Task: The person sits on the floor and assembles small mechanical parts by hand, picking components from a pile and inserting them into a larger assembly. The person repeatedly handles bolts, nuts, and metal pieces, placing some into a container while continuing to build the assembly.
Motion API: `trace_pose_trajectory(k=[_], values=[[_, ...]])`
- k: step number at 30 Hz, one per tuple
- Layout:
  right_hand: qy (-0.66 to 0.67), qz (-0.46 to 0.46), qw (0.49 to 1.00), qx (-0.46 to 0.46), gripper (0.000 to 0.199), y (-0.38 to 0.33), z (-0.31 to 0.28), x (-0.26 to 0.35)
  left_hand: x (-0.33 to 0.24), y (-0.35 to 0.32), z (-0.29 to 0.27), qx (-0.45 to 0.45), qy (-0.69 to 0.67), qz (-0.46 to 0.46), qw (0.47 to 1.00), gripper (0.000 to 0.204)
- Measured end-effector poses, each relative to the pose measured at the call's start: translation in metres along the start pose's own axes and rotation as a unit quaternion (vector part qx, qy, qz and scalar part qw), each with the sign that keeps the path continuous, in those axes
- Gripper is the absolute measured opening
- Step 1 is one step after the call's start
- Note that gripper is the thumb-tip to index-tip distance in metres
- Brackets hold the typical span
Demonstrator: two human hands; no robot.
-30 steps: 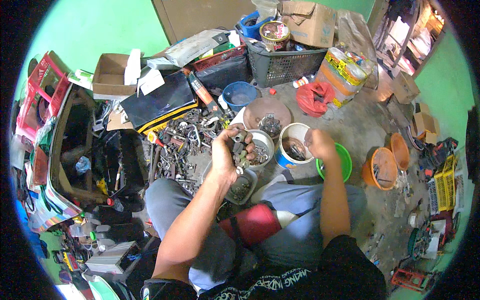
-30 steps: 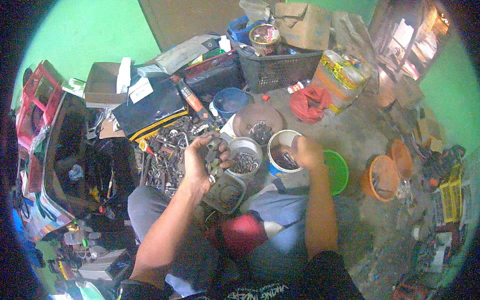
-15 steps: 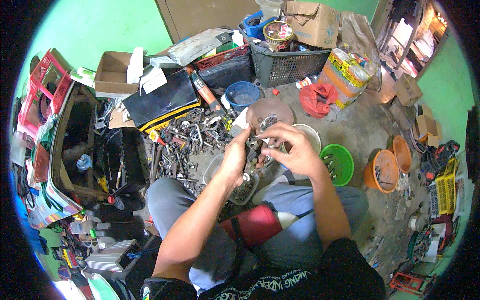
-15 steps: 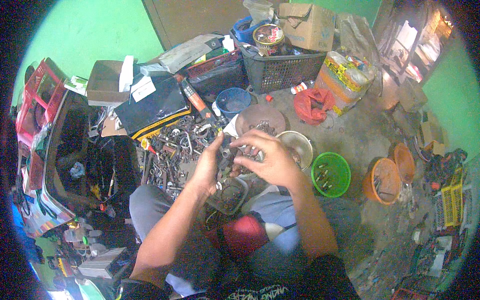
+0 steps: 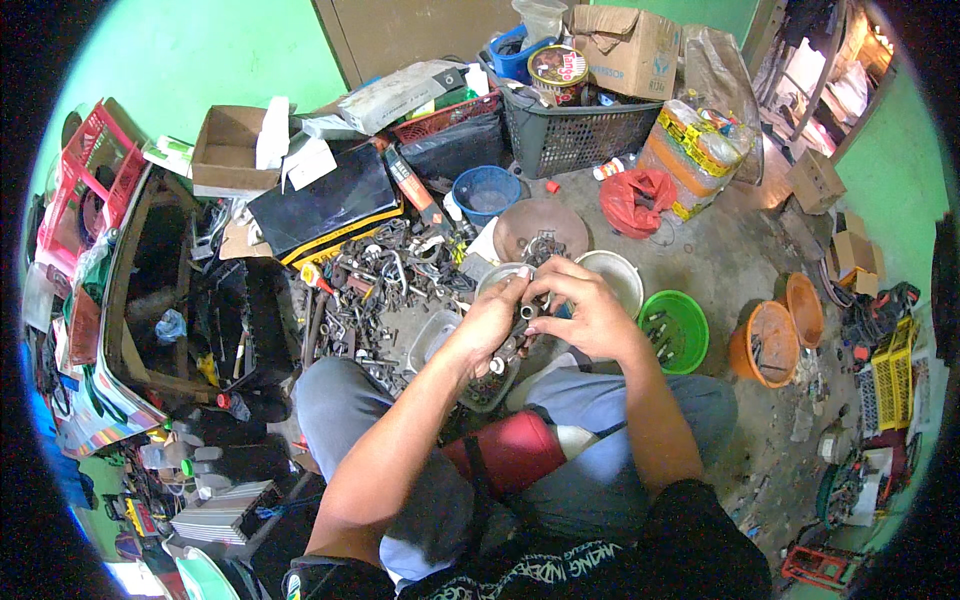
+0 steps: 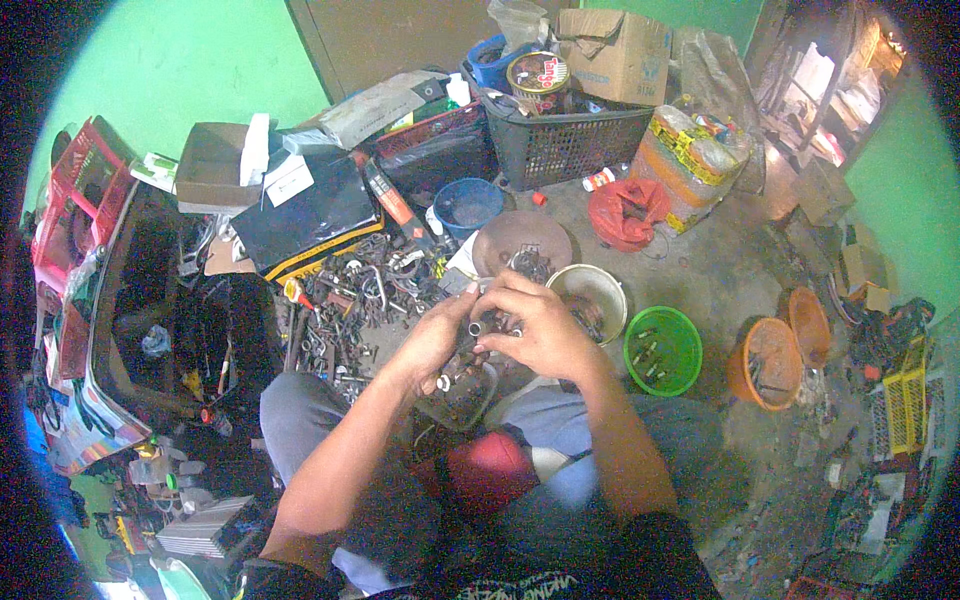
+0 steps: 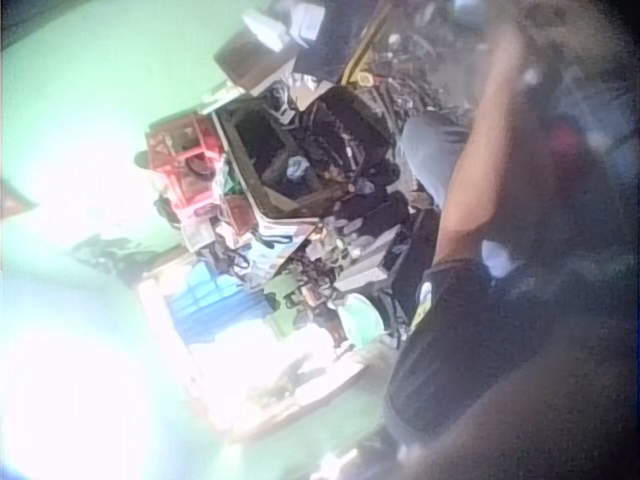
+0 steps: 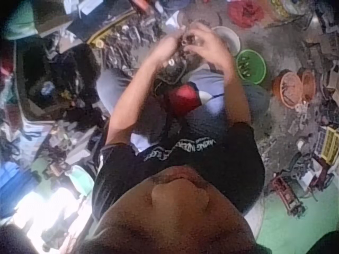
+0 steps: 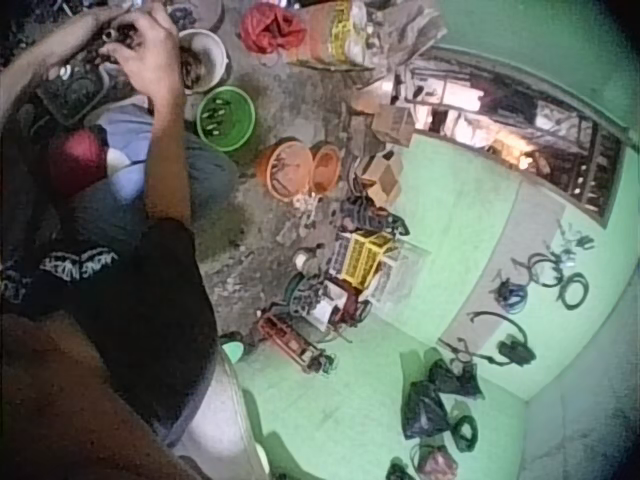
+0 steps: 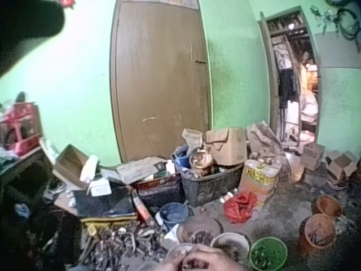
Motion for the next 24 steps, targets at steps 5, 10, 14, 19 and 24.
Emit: trace_pose_trajectory(k=[5,10,14,19,24], values=[[0.098,0.042,0.994,-0.007,0.033,-0.004,-0.008,-0.011,-0.014,-0.011,0.013,0.032,0.07,-0.022,0.997,0.048],[0.008,-0.066,0.996,0.054,0.032,-0.005,-0.018,0.015,-0.025,-0.011,0.017,0.027,0.231,0.055,0.971,0.055],[0.126,-0.004,0.991,-0.053,0.03,-0.017,-0.05,-0.011,-0.033,-0.01,-0.005,-0.038,0.247,0.098,0.963,0.06],[0.394,-0.069,0.898,-0.186,0.034,-0.032,-0.105,-0.016,-0.034,-0.013,-0.059,-0.149,0.046,0.014,0.988,0.043],[0.448,-0.012,0.872,-0.195,0.031,-0.029,-0.096,-0.032,-0.031,-0.01,-0.074,-0.106,-0.111,0.037,0.987,0.037]])
Point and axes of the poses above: each hand's wrist, its own y-axis towards the middle knuckle, its own z-axis out of the palm, x = y × z, the point moved 10 cm from there along y, towards the middle knuckle, and after that the axes turned 6 degrees about y, right-handed, at the moved point
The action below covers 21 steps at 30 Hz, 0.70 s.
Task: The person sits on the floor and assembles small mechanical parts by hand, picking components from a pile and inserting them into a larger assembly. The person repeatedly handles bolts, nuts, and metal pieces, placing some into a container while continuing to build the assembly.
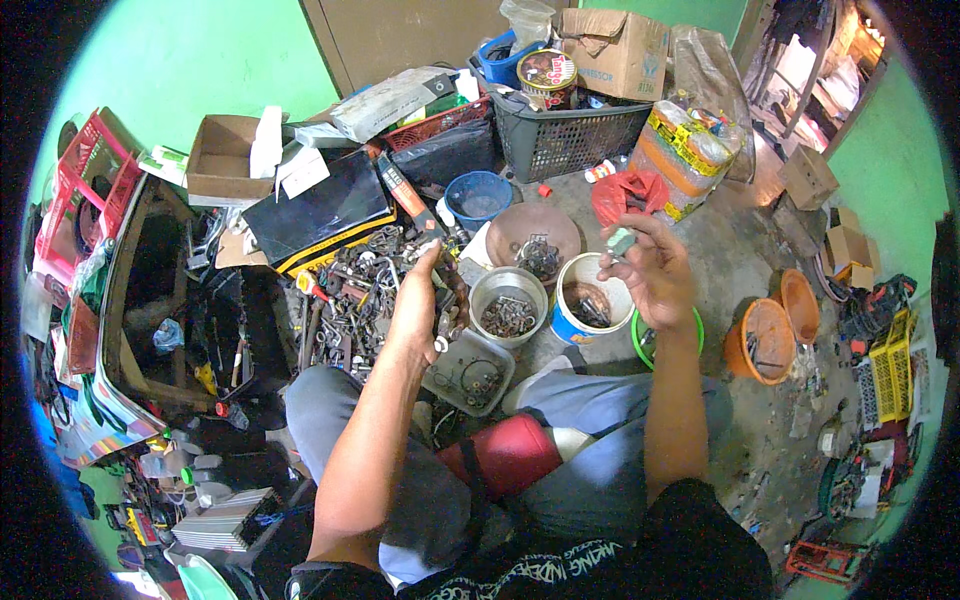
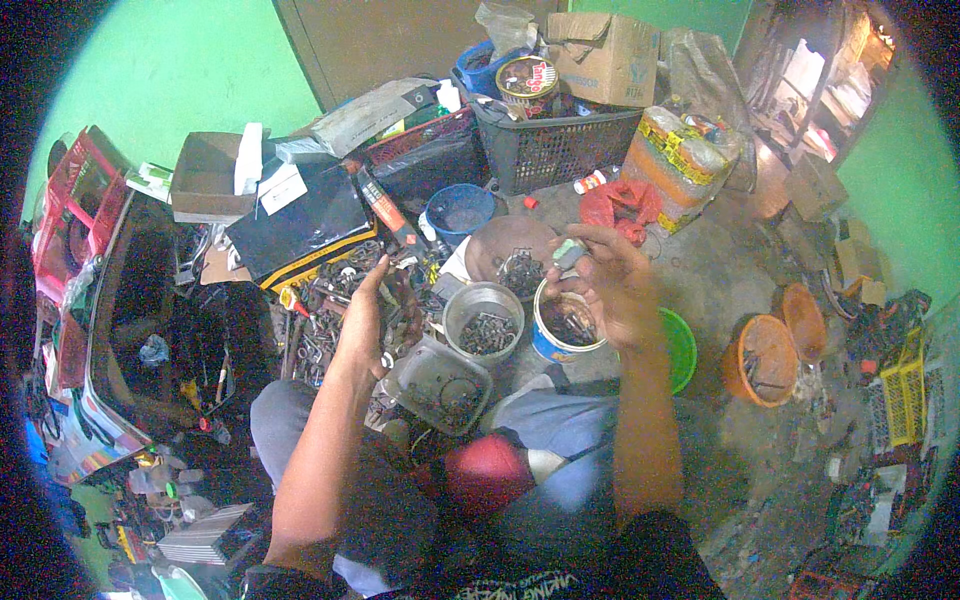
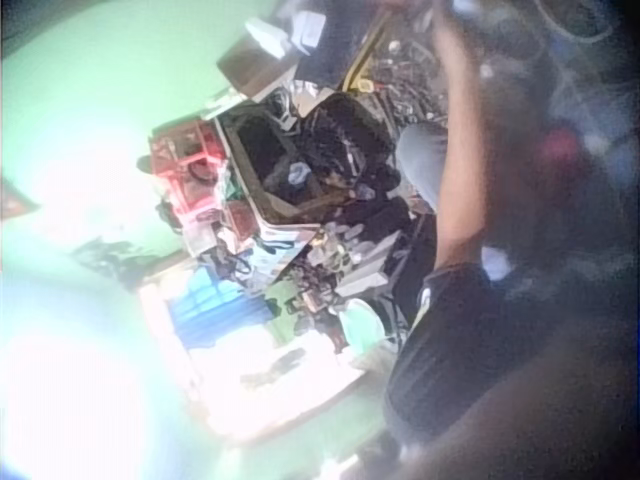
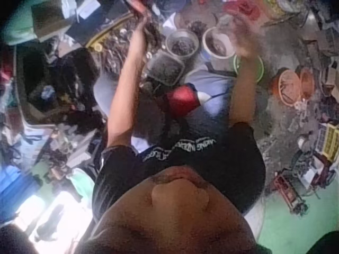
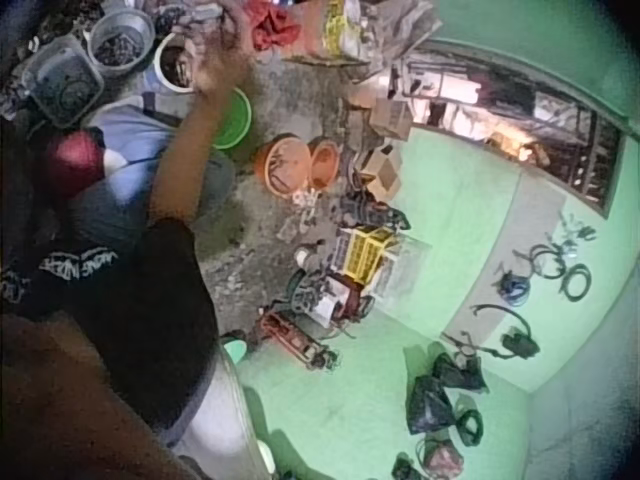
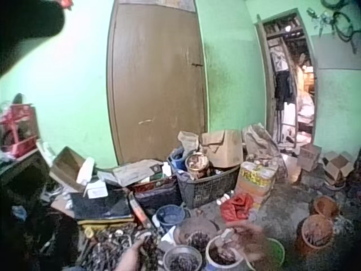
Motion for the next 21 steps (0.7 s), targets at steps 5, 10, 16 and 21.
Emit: trace_pose_trajectory(k=[5,10,16,21], values=[[-0.075,0.109,0.988,-0.077,0.034,0.01,-0.058,-0.082,0.011,-0.003,0.015,0.08,-0.044,-0.021,0.996,0.042],[-0.041,0.152,0.965,-0.21,0.037,-0.002,-0.132,-0.182,0.028,-0.001,0.029,0.109,0.008,-0.024,0.994,0.036],[-0.098,0.179,0.933,-0.295,0.026,-0.013,-0.165,-0.227,0.039,0.006,0.03,0.073,0.046,-0.019,0.996,0.028],[-0.126,0.169,0.92,-0.331,0.022,-0.015,-0.179,-0.248,0.061,-0.002,0.044,0.112,-0.005,-0.105,0.988,0.028]])
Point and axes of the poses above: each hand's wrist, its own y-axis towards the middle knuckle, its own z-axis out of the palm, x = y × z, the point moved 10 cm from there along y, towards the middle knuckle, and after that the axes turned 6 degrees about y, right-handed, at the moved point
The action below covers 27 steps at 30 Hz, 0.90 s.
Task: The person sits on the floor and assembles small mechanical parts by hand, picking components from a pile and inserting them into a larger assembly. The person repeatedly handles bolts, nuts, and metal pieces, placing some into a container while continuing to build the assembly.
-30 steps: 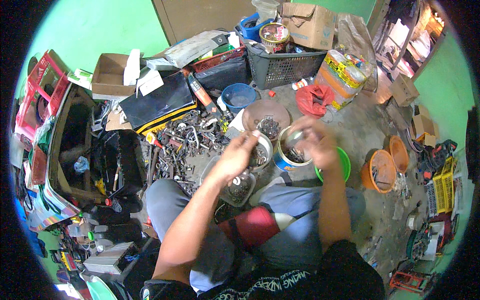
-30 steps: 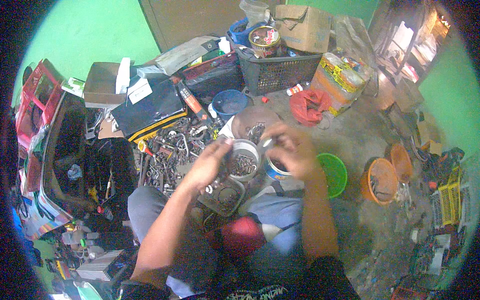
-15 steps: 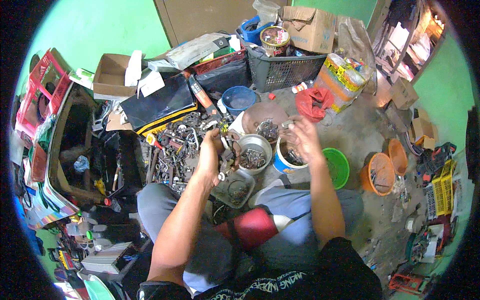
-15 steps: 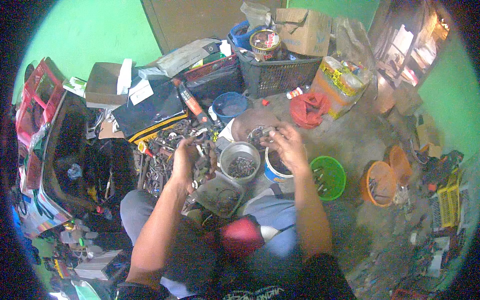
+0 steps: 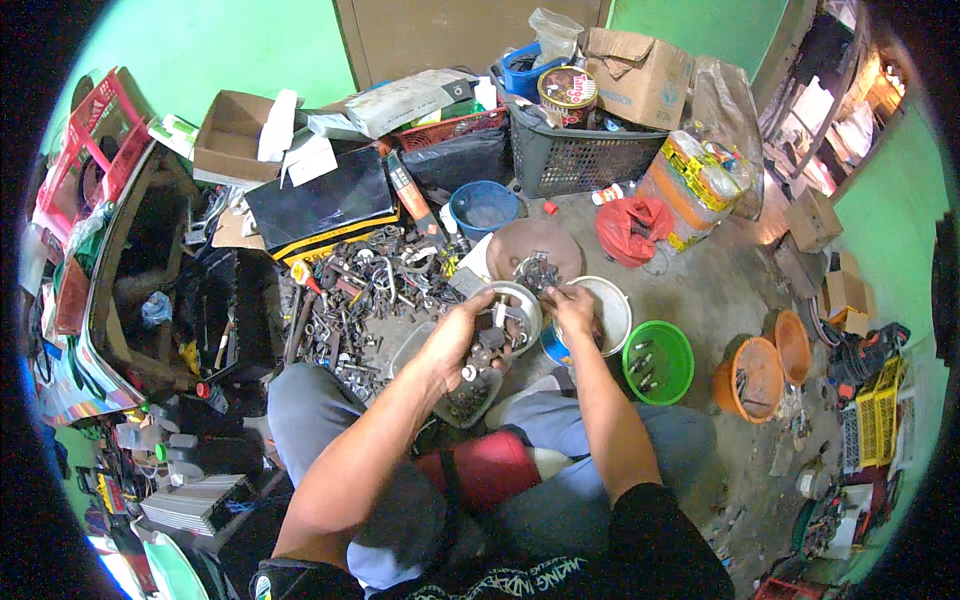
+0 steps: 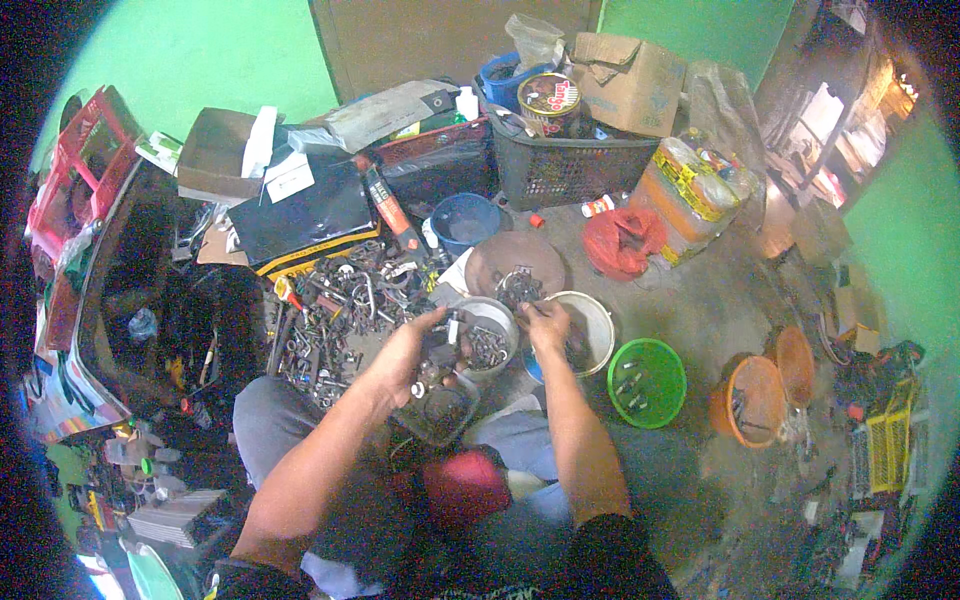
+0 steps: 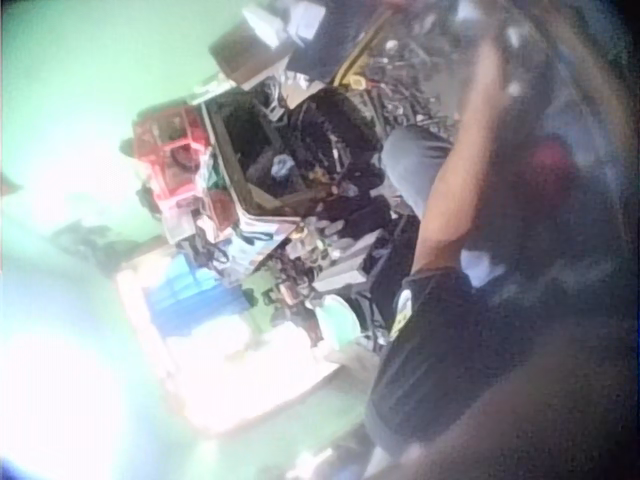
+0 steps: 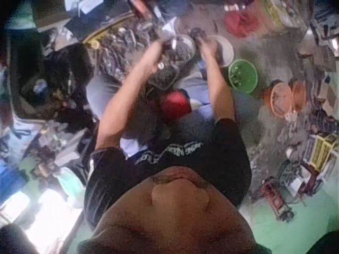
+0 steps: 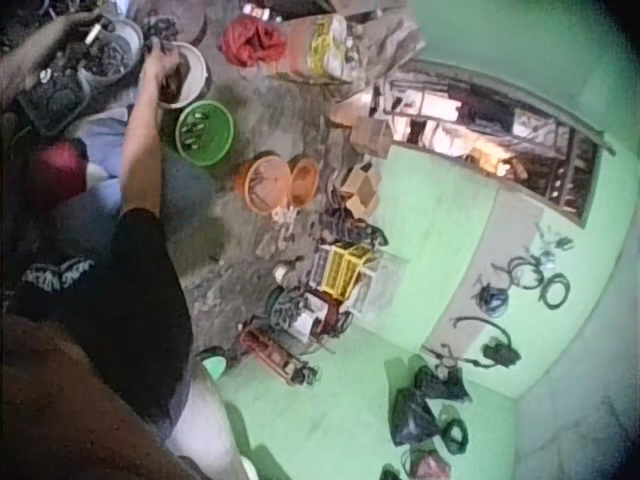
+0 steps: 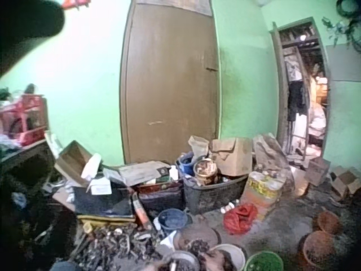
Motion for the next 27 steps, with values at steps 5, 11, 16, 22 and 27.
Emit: trace_pose_trajectory(k=[5,11,16,22,27], values=[[-0.004,-0.032,0.999,0.022,0.029,0.018,-0.002,-0.001,-0.001,0.009,0.011,0.054,0.021,0.036,0.998,0.032],[-0.03,-0.022,0.988,0.15,0.032,-0.025,0.058,0.048,-0.005,0.005,0.002,-0.006,0.001,0.033,0.999,0.03],[-0.1,-0.074,0.945,0.303,0.026,-0.074,0.106,0.122,-0.015,0.005,0.008,-0.008,-0.006,0.071,0.997,0.022],[-0.204,-0.181,0.865,0.421,0.028,-0.158,0.137,0.183,-0.022,0.0,0.017,0.045,-0.006,0.071,0.996,0.022],[-0.365,-0.263,0.807,0.383,0.029,-0.185,0.144,0.219,-0.022,-0.005,0.021,0.065,0.008,0.062,0.996,0.028]])
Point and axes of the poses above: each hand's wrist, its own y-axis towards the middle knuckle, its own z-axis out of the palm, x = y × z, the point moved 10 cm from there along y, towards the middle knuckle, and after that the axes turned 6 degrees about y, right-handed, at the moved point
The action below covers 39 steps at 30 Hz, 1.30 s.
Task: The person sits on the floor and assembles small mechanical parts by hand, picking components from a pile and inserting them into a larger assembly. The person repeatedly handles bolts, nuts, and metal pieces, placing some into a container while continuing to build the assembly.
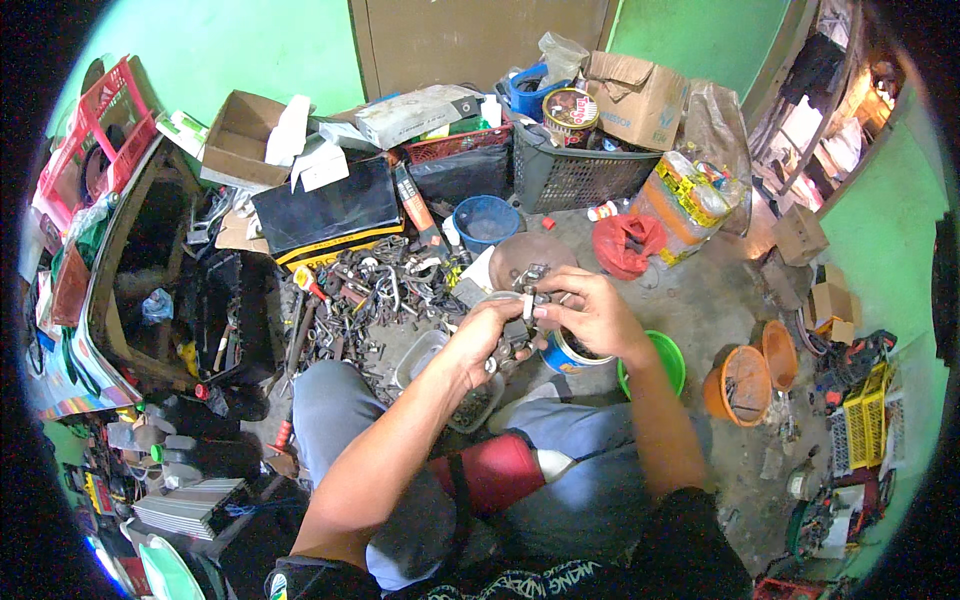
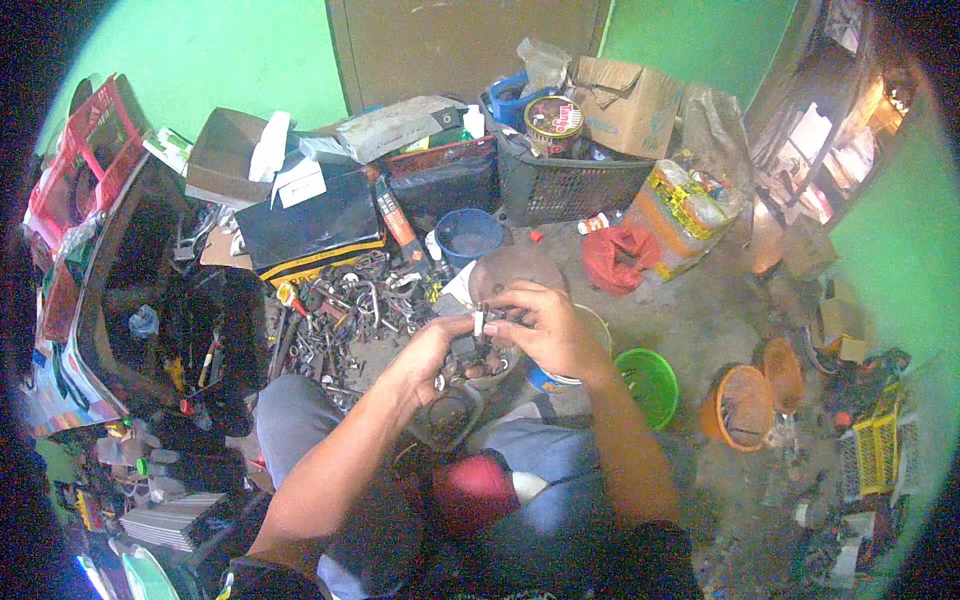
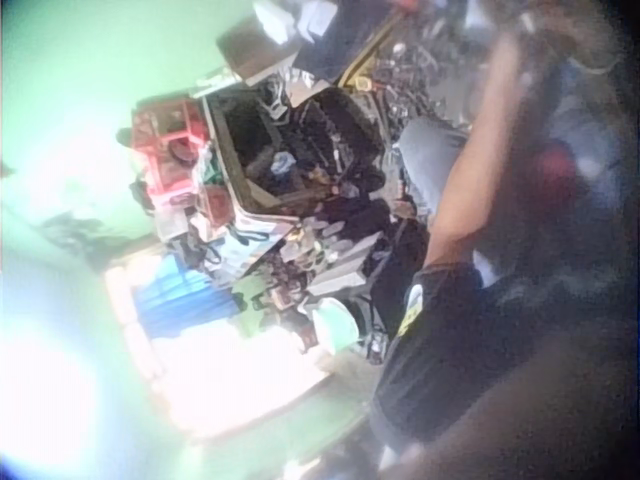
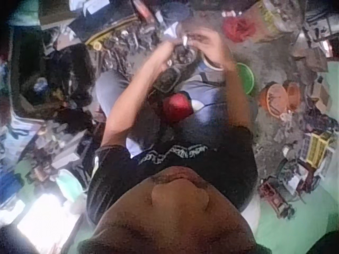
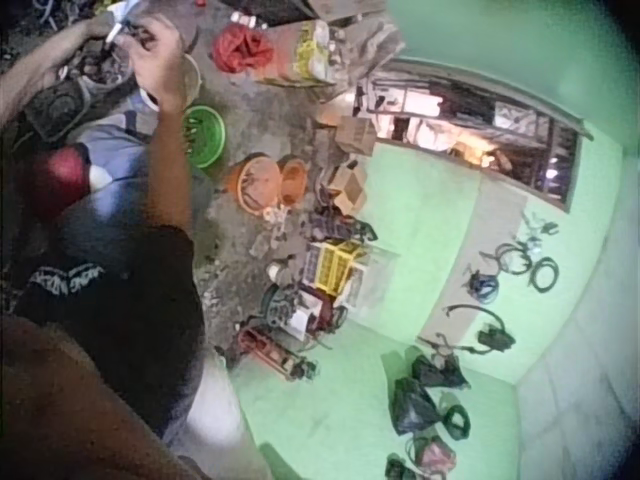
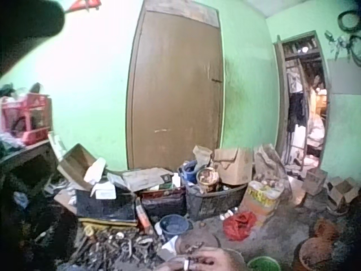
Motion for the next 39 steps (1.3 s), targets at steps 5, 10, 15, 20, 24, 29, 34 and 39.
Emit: trace_pose_trajectory(k=[5,10,15,20,24,29,34,39], values=[[-0.12,-0.058,0.988,-0.077,0.026,-0.024,-0.02,0.01,0.003,0.003,0.009,0.027,-0.04,-0.01,0.999,0.037],[0.008,0.077,0.977,-0.201,0.025,-0.048,-0.052,-0.038,0.012,0.012,-0.022,-0.049,-0.105,-0.023,0.993,0.046],[0.039,0.067,0.972,-0.223,0.024,-0.054,-0.062,-0.055,0.01,0.014,-0.041,-0.141,-0.13,0.005,0.981,0.038],[0.051,0.051,0.973,-0.219,0.024,-0.052,-0.066,-0.047,0.011,0.013,-0.046,-0.141,-0.165,-0.007,0.976,0.037],[0.018,0.061,0.977,-0.202,0.026,-0.049,-0.061,-0.048,0.004,0.01,-0.05,-0.164,-0.143,0.017,0.976,0.038],[-0.13,0.074,0.976,-0.159,0.027,-0.047,-0.056,-0.065,0.008,0.009,-0.05,-0.162,-0.171,0.005,0.972,0.033],[-0.272,0.107,0.953,-0.08,0.029,-0.056,-0.049,-0.12,0.022,0.012,-0.048,-0.156,-0.117,-0.009,0.981,0.027],[-0.348,0.233,0.907,-0.032,0.026,-0.084,-0.043,-0.205,0.013,0.01,-0.02,-0.07,-0.069,0.014,0.995,0.023]])
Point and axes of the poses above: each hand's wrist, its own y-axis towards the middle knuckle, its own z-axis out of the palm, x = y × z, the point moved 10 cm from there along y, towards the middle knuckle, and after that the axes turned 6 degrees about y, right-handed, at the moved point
